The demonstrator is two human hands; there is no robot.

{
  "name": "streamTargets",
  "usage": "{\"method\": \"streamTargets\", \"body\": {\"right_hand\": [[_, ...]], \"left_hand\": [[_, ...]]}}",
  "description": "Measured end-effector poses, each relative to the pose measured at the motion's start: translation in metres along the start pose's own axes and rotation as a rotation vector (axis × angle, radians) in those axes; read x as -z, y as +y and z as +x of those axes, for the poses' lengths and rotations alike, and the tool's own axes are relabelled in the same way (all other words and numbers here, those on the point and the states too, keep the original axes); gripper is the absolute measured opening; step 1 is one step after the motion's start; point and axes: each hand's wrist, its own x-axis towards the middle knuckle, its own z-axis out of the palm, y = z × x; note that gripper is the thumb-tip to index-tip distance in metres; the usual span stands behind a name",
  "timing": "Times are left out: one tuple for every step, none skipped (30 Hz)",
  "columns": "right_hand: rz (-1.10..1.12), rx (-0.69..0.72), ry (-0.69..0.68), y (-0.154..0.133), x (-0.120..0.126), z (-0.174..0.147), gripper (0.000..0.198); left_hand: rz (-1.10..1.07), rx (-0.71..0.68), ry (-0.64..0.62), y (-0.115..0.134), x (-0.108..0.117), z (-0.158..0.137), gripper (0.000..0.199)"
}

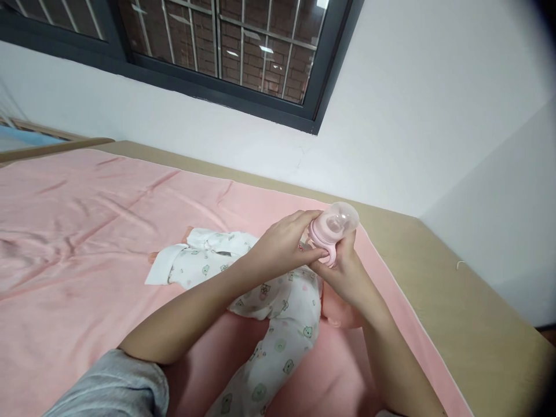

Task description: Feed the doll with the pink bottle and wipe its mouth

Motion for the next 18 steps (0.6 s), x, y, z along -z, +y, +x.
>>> {"method": "streamTargets", "body": {"right_hand": [[0.033, -0.009, -0.031, -0.001, 0.001, -0.001, 0.09], [0.066, -0.017, -0.06, -0.002, 0.003, -0.002, 0.094], [0.093, -0.021, -0.086, -0.004, 0.004, -0.003, 0.097], [0.116, -0.022, -0.1, -0.004, 0.006, -0.003, 0.1], [0.133, -0.021, -0.098, -0.005, 0.008, -0.004, 0.103], [0.146, -0.015, -0.08, -0.004, 0.01, -0.004, 0.105], [0.156, 0.0, -0.048, -0.004, 0.012, -0.003, 0.106], [0.164, 0.021, -0.006, -0.003, 0.014, -0.003, 0.105], [0.17, 0.047, 0.041, -0.001, 0.015, -0.002, 0.103], [0.172, 0.076, 0.087, 0.0, 0.015, -0.001, 0.1], [0.168, 0.106, 0.127, 0.0, 0.015, -0.001, 0.095], [0.157, 0.134, 0.167, 0.0, 0.015, 0.0, 0.091], [0.145, 0.158, 0.209, 0.0, 0.014, 0.001, 0.086], [0.133, 0.18, 0.256, -0.001, 0.013, 0.001, 0.081], [0.126, 0.2, 0.31, -0.002, 0.013, 0.001, 0.077], [0.125, 0.217, 0.37, -0.004, 0.014, 0.001, 0.073], [0.131, 0.234, 0.434, -0.005, 0.015, 0.001, 0.07], [0.141, 0.25, 0.496, -0.005, 0.019, 0.001, 0.068]], "left_hand": [[0.0, 0.001, -0.004, 0.0, 0.001, 0.001, 0.052], [0.001, 0.002, -0.011, 0.0, 0.002, 0.001, 0.053], [0.003, 0.002, -0.014, 0.0, 0.003, 0.001, 0.053], [0.009, 0.002, -0.015, 0.0, 0.004, 0.002, 0.053], [0.018, 0.0, -0.014, 0.0, 0.005, 0.002, 0.052], [0.029, -0.002, -0.016, -0.001, 0.005, 0.002, 0.051], [0.043, -0.005, -0.017, -0.001, 0.006, 0.002, 0.051], [0.063, -0.011, -0.017, -0.002, 0.005, 0.002, 0.051], [0.088, -0.019, -0.015, -0.003, 0.004, 0.002, 0.051], [0.117, -0.026, -0.011, -0.004, 0.003, 0.002, 0.051], [0.147, -0.034, -0.004, -0.006, 0.002, 0.003, 0.051], [0.178, -0.042, 0.005, -0.007, 0.001, 0.003, 0.051], [0.207, -0.051, 0.013, -0.008, 0.0, 0.003, 0.05], [0.228, -0.058, 0.018, -0.009, 0.001, 0.004, 0.05], [0.238, -0.063, 0.019, -0.011, 0.003, 0.005, 0.05], [0.238, -0.064, 0.022, -0.013, 0.006, 0.006, 0.05], [0.229, -0.06, 0.027, -0.016, 0.01, 0.007, 0.051], [0.218, -0.047, 0.044, -0.019, 0.016, 0.009, 0.051]]}}
